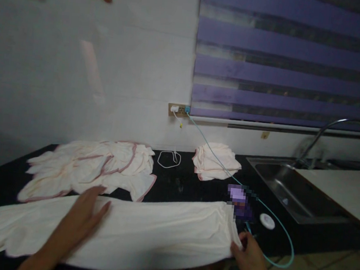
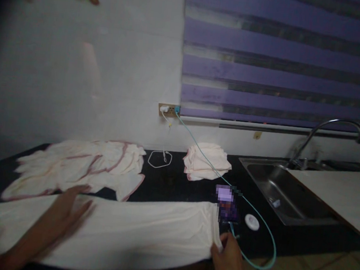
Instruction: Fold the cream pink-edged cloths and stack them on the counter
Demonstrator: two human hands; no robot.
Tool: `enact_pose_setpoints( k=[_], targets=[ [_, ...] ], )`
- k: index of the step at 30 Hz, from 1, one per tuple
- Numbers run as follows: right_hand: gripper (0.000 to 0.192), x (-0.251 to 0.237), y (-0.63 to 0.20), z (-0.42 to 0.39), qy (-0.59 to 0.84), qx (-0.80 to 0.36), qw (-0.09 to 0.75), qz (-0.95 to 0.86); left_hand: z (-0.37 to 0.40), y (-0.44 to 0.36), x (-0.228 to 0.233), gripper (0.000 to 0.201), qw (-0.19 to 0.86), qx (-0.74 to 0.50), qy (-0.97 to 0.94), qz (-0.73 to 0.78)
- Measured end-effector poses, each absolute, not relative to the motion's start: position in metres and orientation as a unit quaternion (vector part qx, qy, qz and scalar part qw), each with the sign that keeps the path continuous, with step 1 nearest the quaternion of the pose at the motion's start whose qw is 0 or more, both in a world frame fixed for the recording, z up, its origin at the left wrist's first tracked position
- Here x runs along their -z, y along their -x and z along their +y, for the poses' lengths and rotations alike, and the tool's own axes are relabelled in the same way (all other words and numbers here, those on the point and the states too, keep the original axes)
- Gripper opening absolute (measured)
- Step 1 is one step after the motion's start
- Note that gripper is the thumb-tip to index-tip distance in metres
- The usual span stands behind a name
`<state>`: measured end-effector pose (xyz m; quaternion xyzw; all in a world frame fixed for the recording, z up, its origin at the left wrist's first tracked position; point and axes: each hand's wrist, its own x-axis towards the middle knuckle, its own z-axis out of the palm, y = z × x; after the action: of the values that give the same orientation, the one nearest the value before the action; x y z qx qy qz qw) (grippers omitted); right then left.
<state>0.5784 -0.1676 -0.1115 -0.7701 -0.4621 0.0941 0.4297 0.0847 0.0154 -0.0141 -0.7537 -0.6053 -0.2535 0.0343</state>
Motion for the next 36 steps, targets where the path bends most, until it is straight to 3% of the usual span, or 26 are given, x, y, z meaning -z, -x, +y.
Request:
enact_pose_setpoints(
  k=[2,4,5,12,23,27,31,36],
  targets=[
    [0.017,0.110,-0.574,-0.170,0.763,-0.088,0.452,-0.453,0.015,-0.144,-0.003,0.047,-0.123,0.276,0.800,-0.518],
    [0.017,0.107,-0.569,-0.172,0.760,-0.087,0.472,-0.437,0.011,-0.212,-0.021,0.039,-0.279,0.212,0.826,-0.442],
    [0.017,0.105,-0.567,-0.172,0.758,-0.093,0.483,-0.428,0.009,-0.245,-0.028,0.036,-0.305,0.197,0.833,-0.417],
    [0.022,0.083,-0.557,-0.178,0.748,-0.117,0.556,-0.343,0.021,-0.391,-0.040,0.042,-0.412,0.116,0.850,-0.308],
    [0.029,0.087,-0.552,-0.182,0.754,-0.116,0.572,-0.302,0.054,-0.472,-0.008,0.037,-0.550,-0.066,0.809,-0.194],
    [0.033,0.092,-0.548,-0.190,0.774,-0.070,0.565,-0.278,0.053,-0.475,0.005,0.063,-0.618,-0.135,0.757,-0.161],
    [0.036,0.093,-0.544,-0.192,0.766,-0.059,0.574,-0.284,0.043,-0.472,0.008,0.063,-0.662,-0.117,0.722,-0.162],
    [0.056,0.087,-0.533,-0.185,0.748,-0.055,0.626,-0.211,0.034,-0.485,0.023,0.056,-0.659,0.006,0.719,-0.218]
  ],
)
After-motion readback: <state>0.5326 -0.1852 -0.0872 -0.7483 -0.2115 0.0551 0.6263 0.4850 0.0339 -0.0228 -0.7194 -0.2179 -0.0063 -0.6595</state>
